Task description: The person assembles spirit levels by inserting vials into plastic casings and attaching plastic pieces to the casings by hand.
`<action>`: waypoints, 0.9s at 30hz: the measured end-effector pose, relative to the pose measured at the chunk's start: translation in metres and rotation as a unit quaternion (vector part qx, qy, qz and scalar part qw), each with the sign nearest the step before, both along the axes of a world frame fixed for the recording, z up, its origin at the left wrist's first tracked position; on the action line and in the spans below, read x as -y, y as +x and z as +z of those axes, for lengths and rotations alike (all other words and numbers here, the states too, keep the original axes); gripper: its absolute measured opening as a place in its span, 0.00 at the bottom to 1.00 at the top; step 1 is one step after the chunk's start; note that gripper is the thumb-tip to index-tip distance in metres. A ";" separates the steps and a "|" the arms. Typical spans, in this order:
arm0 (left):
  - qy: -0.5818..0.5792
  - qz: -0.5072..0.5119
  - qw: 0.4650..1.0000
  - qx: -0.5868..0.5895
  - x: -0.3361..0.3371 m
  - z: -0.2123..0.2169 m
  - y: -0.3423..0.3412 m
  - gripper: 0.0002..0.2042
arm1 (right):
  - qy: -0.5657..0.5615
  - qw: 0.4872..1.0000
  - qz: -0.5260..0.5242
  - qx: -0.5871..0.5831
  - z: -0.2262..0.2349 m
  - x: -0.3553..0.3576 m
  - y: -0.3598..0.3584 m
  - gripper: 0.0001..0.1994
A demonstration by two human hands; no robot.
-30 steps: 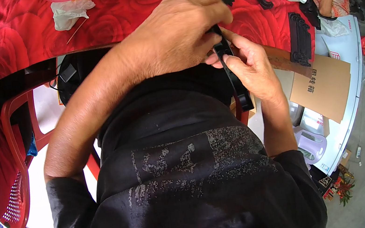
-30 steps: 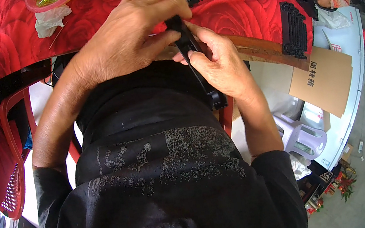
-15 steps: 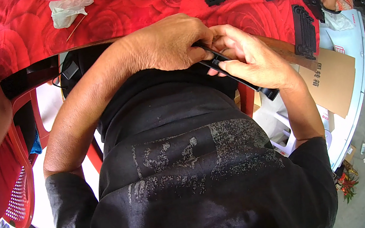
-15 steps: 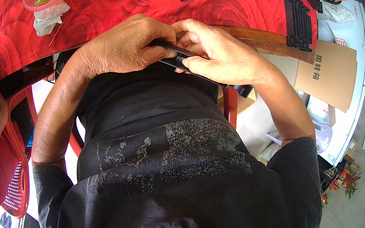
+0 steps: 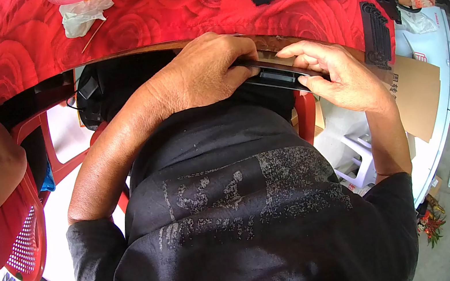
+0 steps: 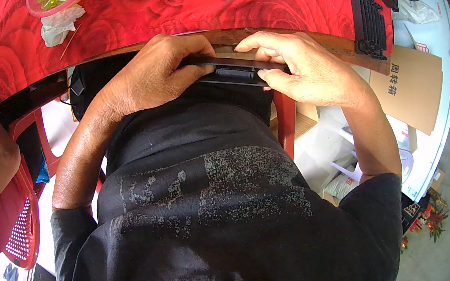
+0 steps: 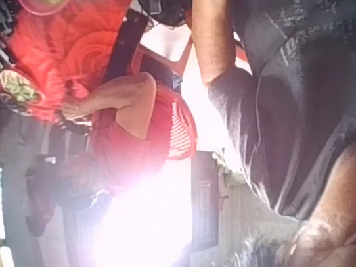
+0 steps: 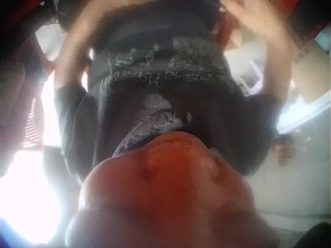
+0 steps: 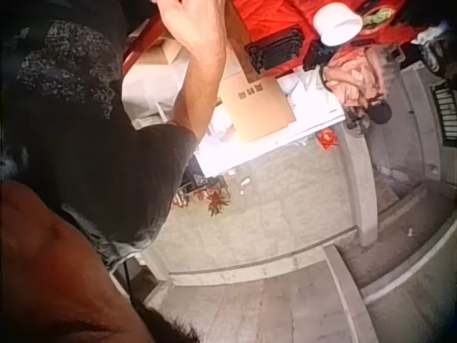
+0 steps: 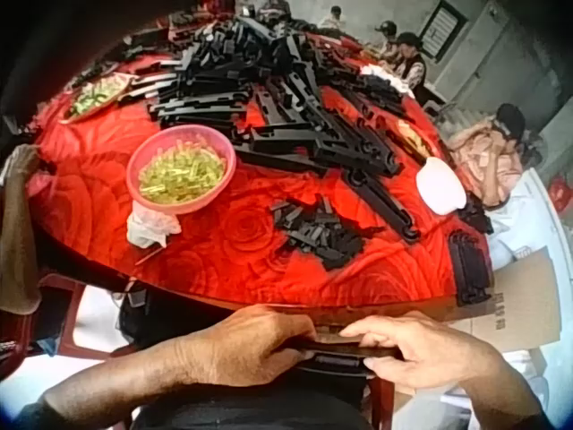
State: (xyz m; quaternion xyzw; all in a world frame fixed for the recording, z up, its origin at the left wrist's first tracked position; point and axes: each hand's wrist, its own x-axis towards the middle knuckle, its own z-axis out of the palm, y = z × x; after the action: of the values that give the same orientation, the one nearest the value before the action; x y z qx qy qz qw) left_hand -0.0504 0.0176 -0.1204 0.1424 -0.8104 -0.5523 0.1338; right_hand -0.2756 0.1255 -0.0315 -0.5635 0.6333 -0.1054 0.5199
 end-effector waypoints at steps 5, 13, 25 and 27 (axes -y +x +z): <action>-0.002 -0.004 1.000 -0.004 -0.005 0.004 0.001 0.08 | 0.047 0.998 0.019 -0.025 0.008 0.002 0.001 0.21; 0.008 -0.012 1.000 -0.010 -0.008 0.002 0.000 0.09 | -0.005 1.000 0.003 0.025 0.004 -0.002 0.002 0.15; 0.028 0.004 0.999 -0.020 -0.023 -0.004 -0.005 0.08 | 0.029 1.000 -0.007 0.001 0.009 0.001 0.004 0.12; 0.026 0.008 0.999 -0.026 -0.026 -0.005 -0.006 0.09 | 0.024 1.000 -0.004 -0.009 0.009 0.001 0.003 0.10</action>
State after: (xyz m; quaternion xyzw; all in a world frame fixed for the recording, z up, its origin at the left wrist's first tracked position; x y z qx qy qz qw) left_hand -0.0563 0.0439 -0.1253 0.1379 -0.7909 -0.5754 0.1558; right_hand -0.2721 0.1243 -0.0223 -0.5489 0.6426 -0.0872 0.5274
